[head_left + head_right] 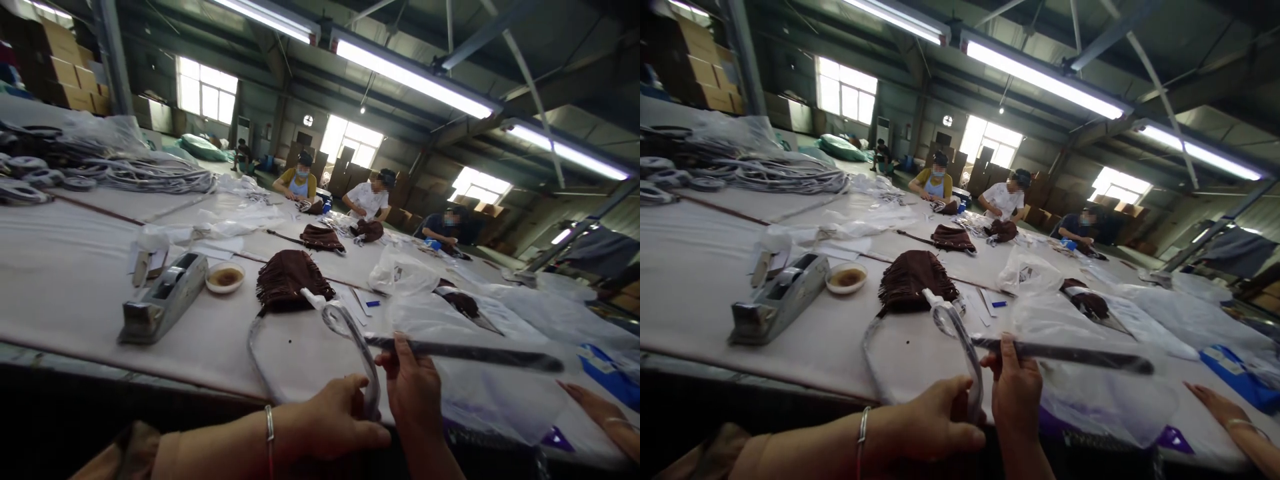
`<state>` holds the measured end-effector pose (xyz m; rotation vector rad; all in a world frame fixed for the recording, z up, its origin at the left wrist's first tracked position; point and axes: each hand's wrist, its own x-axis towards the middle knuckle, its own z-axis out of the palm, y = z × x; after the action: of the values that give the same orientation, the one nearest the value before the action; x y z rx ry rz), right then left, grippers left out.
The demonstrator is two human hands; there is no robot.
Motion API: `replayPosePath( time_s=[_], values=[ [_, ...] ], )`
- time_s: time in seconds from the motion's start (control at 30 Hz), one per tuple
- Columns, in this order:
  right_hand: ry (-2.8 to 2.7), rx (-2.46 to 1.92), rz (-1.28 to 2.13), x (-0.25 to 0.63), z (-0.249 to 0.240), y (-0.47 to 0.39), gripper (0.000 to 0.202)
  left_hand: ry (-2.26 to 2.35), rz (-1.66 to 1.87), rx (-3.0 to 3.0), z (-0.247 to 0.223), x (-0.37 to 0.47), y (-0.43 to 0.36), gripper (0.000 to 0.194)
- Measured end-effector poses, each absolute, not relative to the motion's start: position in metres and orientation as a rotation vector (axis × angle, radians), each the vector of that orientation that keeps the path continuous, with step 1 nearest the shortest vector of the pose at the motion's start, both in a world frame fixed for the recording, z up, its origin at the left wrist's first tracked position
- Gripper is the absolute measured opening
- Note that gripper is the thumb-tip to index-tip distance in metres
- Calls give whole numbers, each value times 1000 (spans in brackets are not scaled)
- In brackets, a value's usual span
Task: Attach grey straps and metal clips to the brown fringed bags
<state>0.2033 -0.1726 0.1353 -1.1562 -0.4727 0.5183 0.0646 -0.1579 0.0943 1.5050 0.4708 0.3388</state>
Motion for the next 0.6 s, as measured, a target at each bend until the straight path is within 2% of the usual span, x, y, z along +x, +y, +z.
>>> replayPosePath(
  time_s=[0.1,0.3,0.37,0.6],
  values=[
    [-483,-1156,499,218,128,-182,41,464,263,1339,104,60,-160,44],
    [-308,-982,483,295,127,-193,33,567,344,1316,122,-1,-128,31],
    [-238,-882,579,314,134,-192,32,662,384,1383,126,-21,-111,30],
    [-109,-674,925,314,154,-181,23,684,451,1371,123,-75,-82,48]
  ],
)
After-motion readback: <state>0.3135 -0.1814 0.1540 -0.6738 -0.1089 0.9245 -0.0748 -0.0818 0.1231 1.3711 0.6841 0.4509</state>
